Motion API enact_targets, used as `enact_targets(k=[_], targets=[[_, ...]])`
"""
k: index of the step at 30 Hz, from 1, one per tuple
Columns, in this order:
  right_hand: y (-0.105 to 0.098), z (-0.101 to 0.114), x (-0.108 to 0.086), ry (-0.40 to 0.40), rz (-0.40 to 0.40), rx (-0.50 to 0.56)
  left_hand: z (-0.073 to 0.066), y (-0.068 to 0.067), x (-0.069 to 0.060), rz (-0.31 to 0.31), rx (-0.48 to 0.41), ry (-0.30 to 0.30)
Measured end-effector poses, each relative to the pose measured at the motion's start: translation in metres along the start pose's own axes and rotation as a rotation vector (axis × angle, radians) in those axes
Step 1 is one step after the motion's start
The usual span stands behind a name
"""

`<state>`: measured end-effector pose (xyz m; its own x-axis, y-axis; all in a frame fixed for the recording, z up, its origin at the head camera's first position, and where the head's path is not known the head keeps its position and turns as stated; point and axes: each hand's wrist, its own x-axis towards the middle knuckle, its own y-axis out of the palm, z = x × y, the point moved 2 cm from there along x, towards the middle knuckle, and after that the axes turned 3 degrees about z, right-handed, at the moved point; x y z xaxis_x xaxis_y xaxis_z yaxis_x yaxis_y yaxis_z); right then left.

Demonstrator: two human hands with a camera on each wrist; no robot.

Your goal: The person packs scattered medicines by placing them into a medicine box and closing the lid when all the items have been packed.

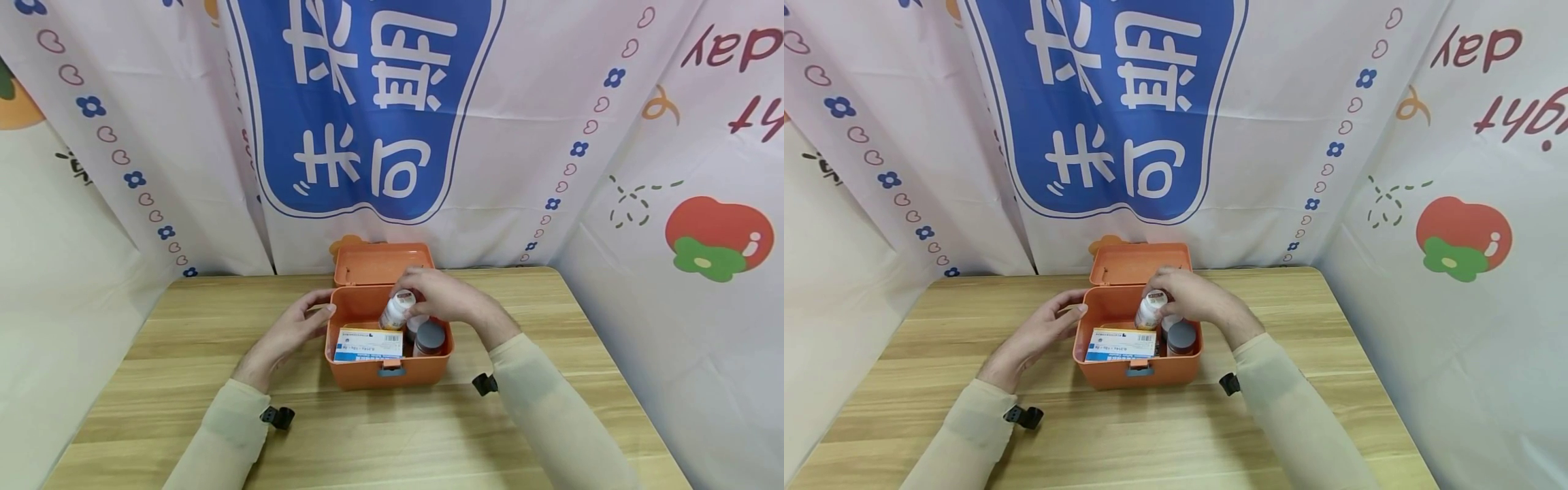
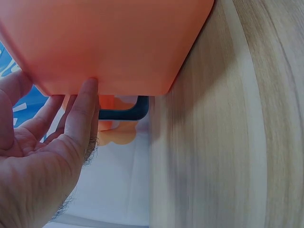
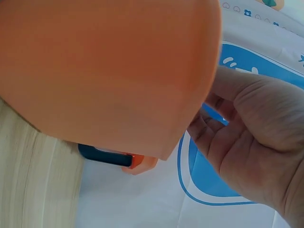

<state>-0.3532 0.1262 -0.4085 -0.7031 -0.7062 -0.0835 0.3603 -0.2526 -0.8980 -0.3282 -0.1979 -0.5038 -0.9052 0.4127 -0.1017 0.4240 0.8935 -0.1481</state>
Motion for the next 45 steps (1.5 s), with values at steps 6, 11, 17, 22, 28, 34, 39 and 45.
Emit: enact_targets(k=[6, 11, 17, 22, 28, 34, 39, 45], targets=[[0.0, 0.0, -0.001, 0.012, -0.011, -0.011, -0.001, 0.001, -0.001, 0.002, 0.001, -0.002], [0.004, 0.004, 0.001, 0.03, -0.013, -0.051, -0.001, 0.001, -0.001, -0.004, 0.0, -0.012], [0.011, 0.005, 0.006, 0.05, 0.026, -0.086, 0.0, 0.0, 0.001, -0.002, 0.003, -0.01], [0.016, 0.005, 0.007, 0.03, 0.036, -0.092, 0.0, 0.0, 0.001, -0.002, 0.003, -0.009], [0.018, 0.004, 0.005, -0.013, 0.018, -0.051, 0.0, 0.0, 0.001, 0.001, 0.005, -0.005], [0.01, -0.006, 0.001, -0.033, -0.078, 0.057, -0.001, 0.001, 0.001, -0.004, 0.002, -0.009], [0.005, -0.021, -0.007, 0.011, -0.18, 0.139, -0.002, 0.002, 0.0, -0.003, 0.009, 0.0], [0.006, -0.038, -0.014, 0.048, -0.265, 0.3, -0.004, 0.002, -0.001, 0.002, 0.008, 0.002]])
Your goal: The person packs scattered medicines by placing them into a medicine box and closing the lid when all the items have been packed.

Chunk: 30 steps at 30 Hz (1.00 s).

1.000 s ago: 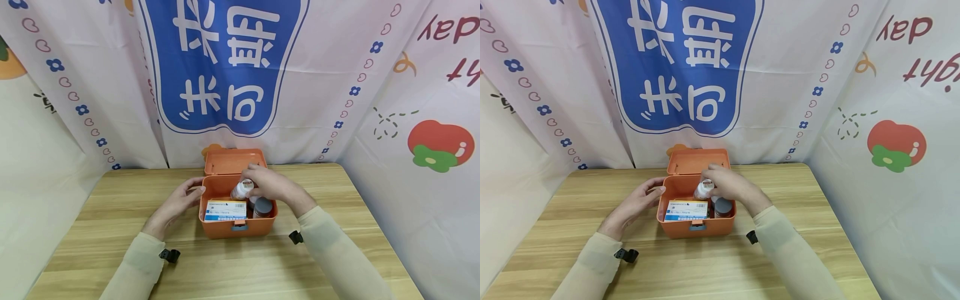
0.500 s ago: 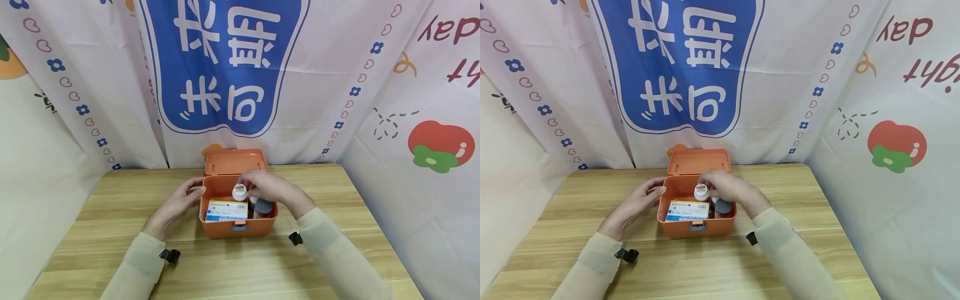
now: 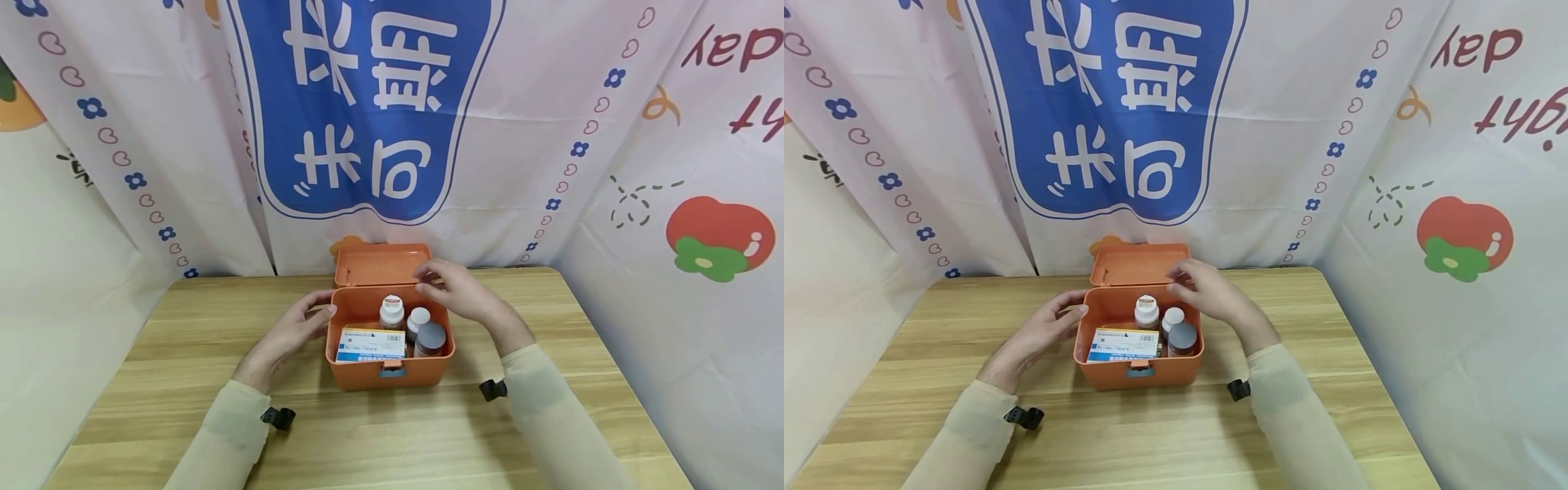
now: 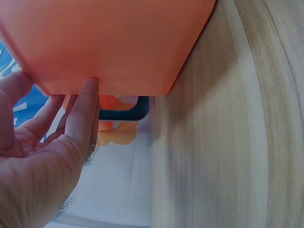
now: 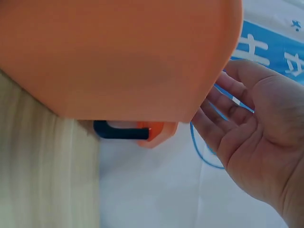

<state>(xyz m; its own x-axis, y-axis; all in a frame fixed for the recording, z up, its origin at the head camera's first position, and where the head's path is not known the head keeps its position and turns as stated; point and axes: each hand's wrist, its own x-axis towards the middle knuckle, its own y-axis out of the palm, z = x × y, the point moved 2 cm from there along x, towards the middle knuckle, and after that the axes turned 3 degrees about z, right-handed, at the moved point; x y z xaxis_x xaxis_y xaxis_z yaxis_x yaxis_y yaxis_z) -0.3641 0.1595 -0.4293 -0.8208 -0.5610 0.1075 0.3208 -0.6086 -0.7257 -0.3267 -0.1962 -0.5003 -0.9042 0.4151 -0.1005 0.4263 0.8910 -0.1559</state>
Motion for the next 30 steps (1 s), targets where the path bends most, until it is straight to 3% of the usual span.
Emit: enact_targets(k=[8, 14, 22, 30], targets=[[0.001, -0.024, -0.008, 0.112, -0.134, 0.127, 0.0, -0.001, 0.003, 0.01, 0.028, 0.023], [0.007, -0.044, -0.015, 0.231, -0.177, 0.235, -0.004, -0.002, 0.008, 0.007, 0.086, 0.057], [0.017, -0.058, -0.019, 0.341, -0.087, 0.51, -0.012, -0.006, 0.016, 0.013, 0.16, -0.032], [0.021, -0.063, -0.016, 0.355, -0.053, 0.702, -0.013, -0.009, 0.025, 0.047, 0.103, -0.039]])
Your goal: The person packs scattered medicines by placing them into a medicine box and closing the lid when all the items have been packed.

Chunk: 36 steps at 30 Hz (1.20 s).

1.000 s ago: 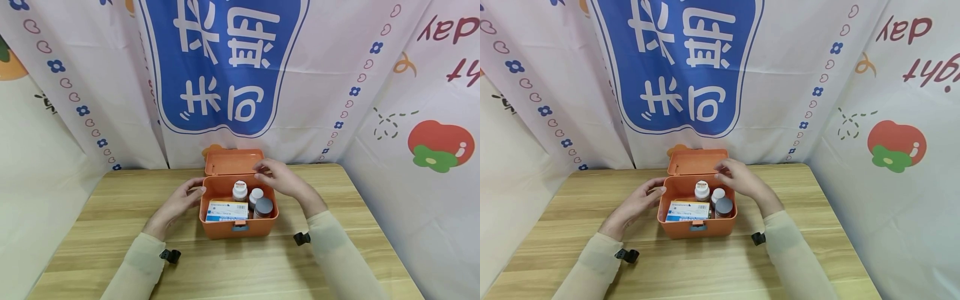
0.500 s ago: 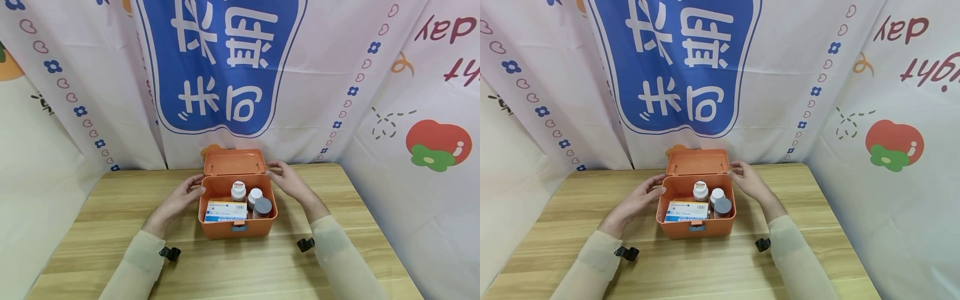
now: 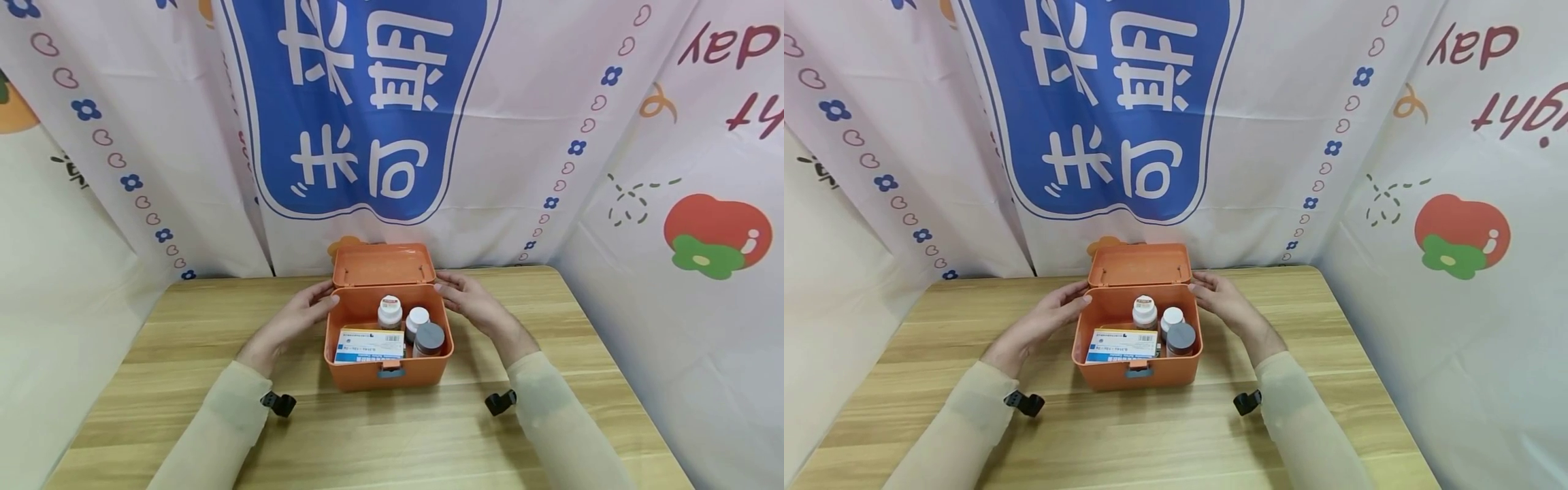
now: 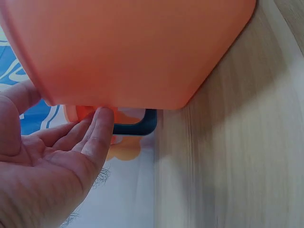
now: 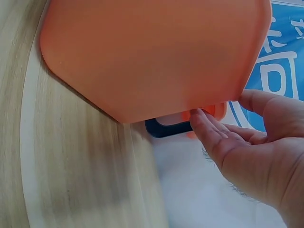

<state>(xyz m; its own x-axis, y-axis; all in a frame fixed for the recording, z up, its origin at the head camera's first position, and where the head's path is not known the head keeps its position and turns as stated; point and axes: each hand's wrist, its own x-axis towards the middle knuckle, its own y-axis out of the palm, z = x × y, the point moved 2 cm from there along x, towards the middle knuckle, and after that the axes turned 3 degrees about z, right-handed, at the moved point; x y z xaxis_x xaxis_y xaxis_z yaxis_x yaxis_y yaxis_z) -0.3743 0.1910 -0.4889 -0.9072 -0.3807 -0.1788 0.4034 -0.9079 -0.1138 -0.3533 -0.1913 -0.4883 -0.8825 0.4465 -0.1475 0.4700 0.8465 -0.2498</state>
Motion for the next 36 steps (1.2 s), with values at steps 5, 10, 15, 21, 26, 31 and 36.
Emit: enact_targets(k=[5, 10, 15, 21, 26, 31, 36], targets=[[0.0, -0.004, 0.004, -0.014, 0.02, 0.088, 0.001, -0.001, 0.002, 0.0, -0.044, 0.009], [0.001, -0.004, 0.005, -0.022, 0.014, 0.12, 0.003, -0.001, 0.004, -0.009, -0.063, 0.0], [0.0, -0.003, 0.005, -0.015, 0.01, 0.131, 0.003, 0.0, 0.004, -0.024, -0.059, 0.008], [-0.001, -0.002, 0.003, -0.018, 0.003, 0.129, 0.0, 0.001, 0.0, -0.038, -0.048, 0.027], [-0.001, 0.001, 0.002, -0.016, -0.006, 0.122, 0.0, 0.001, -0.002, -0.049, -0.043, 0.048], [-0.001, 0.002, 0.002, -0.032, -0.005, 0.123, -0.002, 0.002, -0.005, -0.053, -0.053, 0.059], [0.0, 0.002, 0.002, -0.047, -0.013, 0.118, -0.003, 0.002, -0.007, -0.065, -0.062, 0.089]])
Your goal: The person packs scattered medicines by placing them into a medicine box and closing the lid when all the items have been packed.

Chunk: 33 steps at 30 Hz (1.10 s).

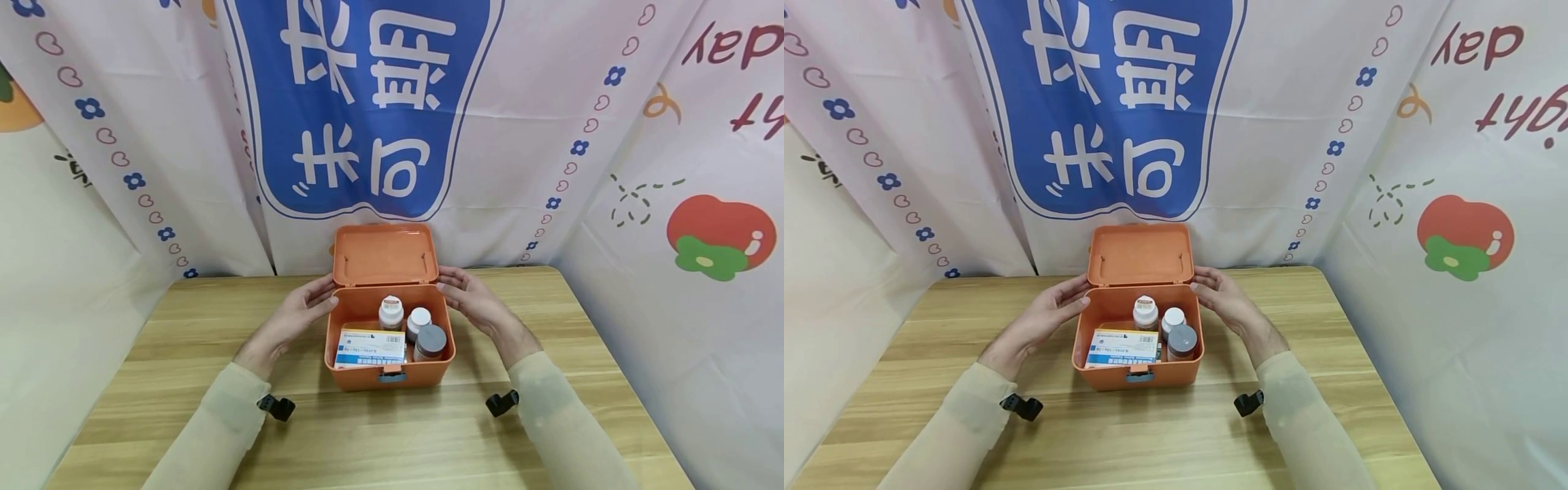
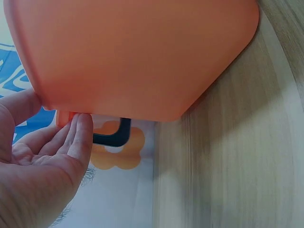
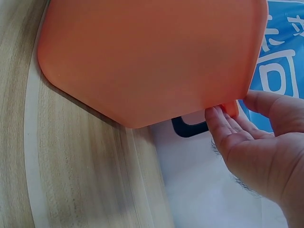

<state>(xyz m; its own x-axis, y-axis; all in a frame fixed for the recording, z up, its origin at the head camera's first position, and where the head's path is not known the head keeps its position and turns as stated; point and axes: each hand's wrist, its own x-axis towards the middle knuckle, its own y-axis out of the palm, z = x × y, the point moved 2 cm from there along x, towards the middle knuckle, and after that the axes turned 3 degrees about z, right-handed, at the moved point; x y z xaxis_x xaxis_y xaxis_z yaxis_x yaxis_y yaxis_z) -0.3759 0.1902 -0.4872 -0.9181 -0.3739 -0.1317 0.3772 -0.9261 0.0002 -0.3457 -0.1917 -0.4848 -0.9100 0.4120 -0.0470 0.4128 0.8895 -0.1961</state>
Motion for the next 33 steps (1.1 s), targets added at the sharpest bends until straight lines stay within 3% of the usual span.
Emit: enact_targets(k=[11, 26, 33], targets=[[-0.0001, 0.0005, -0.0003, -0.036, -0.029, 0.006, -0.0012, -0.0001, -0.0003, -0.015, -0.046, 0.074], [0.0018, 0.0031, 0.004, -0.131, -0.032, -0.014, -0.0001, -0.0027, 0.0021, -0.071, -0.077, 0.107], [0.0014, 0.0064, 0.0055, -0.109, -0.05, -0.065, -0.0048, -0.0057, 0.0012, -0.103, -0.055, 0.099]])
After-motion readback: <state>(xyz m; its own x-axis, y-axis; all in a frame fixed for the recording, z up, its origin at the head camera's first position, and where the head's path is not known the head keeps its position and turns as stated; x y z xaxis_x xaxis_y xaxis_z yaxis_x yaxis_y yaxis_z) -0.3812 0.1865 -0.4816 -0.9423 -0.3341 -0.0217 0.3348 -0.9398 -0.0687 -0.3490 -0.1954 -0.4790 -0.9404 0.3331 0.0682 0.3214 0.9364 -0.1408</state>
